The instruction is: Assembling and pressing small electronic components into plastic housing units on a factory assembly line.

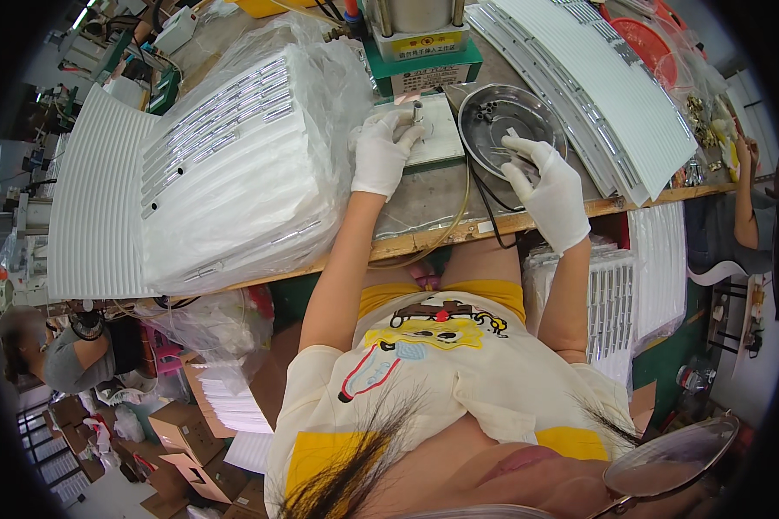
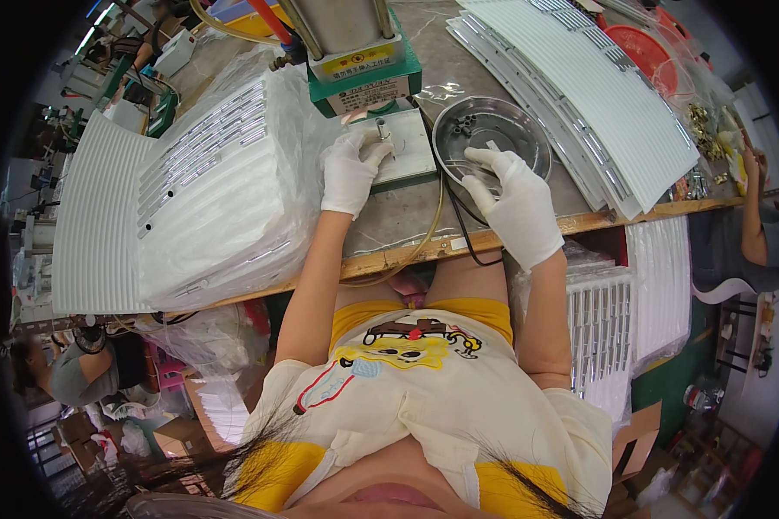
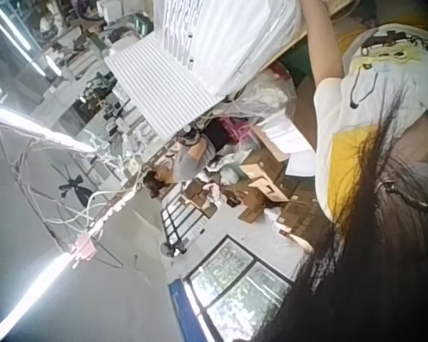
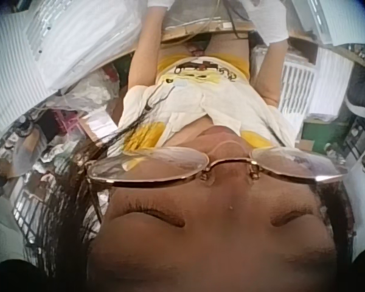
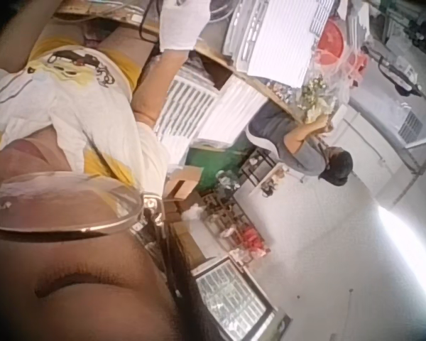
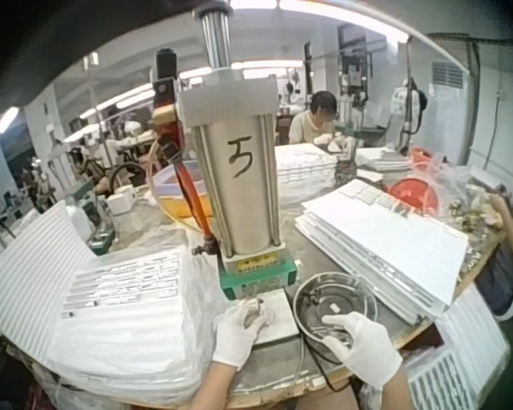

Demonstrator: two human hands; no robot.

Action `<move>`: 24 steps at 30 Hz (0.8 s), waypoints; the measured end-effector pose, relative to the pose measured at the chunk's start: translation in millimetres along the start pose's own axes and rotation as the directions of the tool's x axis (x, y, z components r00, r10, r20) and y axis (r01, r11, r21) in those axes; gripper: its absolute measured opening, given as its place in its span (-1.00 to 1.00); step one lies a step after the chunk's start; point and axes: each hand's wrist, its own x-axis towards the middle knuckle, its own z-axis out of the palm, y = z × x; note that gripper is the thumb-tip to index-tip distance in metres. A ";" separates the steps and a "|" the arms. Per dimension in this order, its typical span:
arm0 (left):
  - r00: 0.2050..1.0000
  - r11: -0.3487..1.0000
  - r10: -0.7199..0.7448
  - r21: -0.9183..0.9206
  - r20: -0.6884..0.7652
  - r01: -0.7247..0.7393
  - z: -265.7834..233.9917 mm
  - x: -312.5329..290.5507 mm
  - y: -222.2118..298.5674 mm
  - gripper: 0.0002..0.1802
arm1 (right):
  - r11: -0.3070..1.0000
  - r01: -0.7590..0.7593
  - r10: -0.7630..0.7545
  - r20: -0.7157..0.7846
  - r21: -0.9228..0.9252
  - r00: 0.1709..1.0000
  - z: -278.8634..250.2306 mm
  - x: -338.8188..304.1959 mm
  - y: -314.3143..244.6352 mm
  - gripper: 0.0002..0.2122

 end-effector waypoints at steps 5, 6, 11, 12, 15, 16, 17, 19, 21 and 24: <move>0.998 0.997 -0.049 -0.063 0.049 0.053 1.2 0.3 0.5 -0.69 | 0.999 -0.011 0.011 0.001 0.032 1.000 2.9 -0.5 0.6 -0.72; 0.998 0.997 -0.033 -0.061 0.046 0.036 1.3 0.2 -0.2 -0.69 | 0.999 -0.007 0.007 0.007 0.049 1.000 4.2 -0.8 1.7 -0.72; 0.998 0.998 -0.026 -0.049 0.053 0.029 2.6 0.3 -5.2 -0.70 | 0.997 -0.023 0.021 0.025 0.072 0.999 6.5 -0.7 -1.2 -0.73; 0.999 0.998 -0.016 -0.063 0.039 0.018 3.2 -0.7 -6.3 -0.71 | 0.996 -0.034 0.032 0.031 0.081 0.999 6.8 -1.1 -1.9 -0.73; 0.999 0.993 -0.023 -0.112 0.038 0.027 3.8 0.8 -6.1 -0.71 | 0.995 -0.045 0.041 0.044 0.093 0.998 6.6 -0.2 -5.1 -0.74; 0.999 0.993 -0.022 -0.114 0.039 0.026 3.1 1.1 -2.9 -0.71 | 0.995 -0.046 0.041 0.051 0.094 0.998 6.0 -0.2 -6.0 -0.74; 0.998 0.994 -0.037 -0.098 0.045 0.041 2.1 1.2 0.4 -0.71 | 0.995 -0.046 0.042 0.049 0.092 0.998 7.3 -0.7 -5.1 -0.74; 0.998 0.995 -0.051 -0.079 0.042 0.054 0.2 1.5 3.2 -0.71 | 0.997 0.044 -0.045 0.020 0.064 0.999 12.0 1.3 -2.8 -0.73; 1.000 1.000 0.012 0.005 0.005 -0.012 1.1 0.5 1.5 -0.71 | 0.998 0.032 -0.035 0.037 0.061 0.999 16.2 6.6 -8.5 -0.72; 0.998 0.977 -0.059 -0.205 0.009 0.060 -2.6 -5.7 5.1 -0.72 | 0.996 0.062 -0.064 0.032 0.063 0.997 33.2 21.0 -15.9 -0.71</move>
